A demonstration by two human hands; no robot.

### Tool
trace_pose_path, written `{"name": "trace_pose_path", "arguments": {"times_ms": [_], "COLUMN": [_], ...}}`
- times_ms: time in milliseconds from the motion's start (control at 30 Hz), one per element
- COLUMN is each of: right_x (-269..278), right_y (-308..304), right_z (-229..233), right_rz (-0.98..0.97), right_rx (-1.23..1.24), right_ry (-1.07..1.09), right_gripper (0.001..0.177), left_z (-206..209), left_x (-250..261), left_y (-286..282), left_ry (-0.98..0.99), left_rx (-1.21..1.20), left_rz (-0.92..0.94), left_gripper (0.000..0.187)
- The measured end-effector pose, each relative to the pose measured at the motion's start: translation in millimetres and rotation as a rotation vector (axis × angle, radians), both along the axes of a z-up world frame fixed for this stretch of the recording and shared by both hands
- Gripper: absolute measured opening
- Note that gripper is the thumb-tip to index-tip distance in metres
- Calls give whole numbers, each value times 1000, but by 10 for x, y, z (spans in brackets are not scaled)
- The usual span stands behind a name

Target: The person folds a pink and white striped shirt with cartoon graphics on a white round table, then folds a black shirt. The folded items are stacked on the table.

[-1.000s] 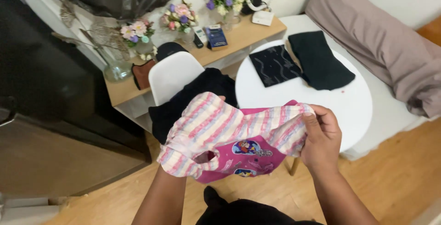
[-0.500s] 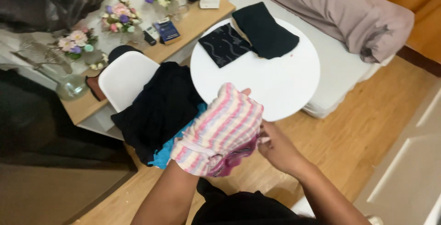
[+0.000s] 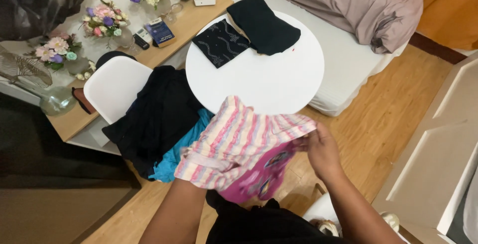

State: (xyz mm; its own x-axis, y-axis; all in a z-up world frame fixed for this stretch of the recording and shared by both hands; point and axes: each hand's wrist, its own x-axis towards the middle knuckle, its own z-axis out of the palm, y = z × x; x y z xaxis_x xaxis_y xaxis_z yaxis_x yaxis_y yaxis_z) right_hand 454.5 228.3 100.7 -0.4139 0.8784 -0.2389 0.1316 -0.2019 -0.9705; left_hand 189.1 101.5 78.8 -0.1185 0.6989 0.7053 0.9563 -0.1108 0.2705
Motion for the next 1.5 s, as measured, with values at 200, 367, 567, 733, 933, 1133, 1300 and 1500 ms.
{"name": "trace_pose_path", "arguments": {"times_ms": [200,367,567,733,933,1133,1300,1500], "right_x": [232,277,274,345,225,345,505,476], "right_y": [210,183,39,118,-53,-104,6,38], "right_z": [-1,148,404,154,239,265,225,381], "right_rz": [-188,-230,-175,-197,-129,-15,-13,72], "right_rx": [321,391,357,235,311,325,578,430], "right_ry": [186,245,265,306,239,116,11,102], "right_gripper": [26,24,25,25,26,26,22,22], "left_z": [-1100,-1493,-1791,-1400,-307,257,473,1000], "left_x": [-591,-804,-883,-590,1143,1398,1261,1255], "left_y": [-460,-569,-549,-115,409,385,282,318], "left_ry": [-565,-1030,-1596,-1979,-1316,-682,-1096,-966], "left_rx": [51,107,164,187,-259,-438,-528,-665], "left_rz": [83,143,194,211,-298,-230,-373,-452], "left_gripper": [29,31,34,37,69,57,33,37]}}
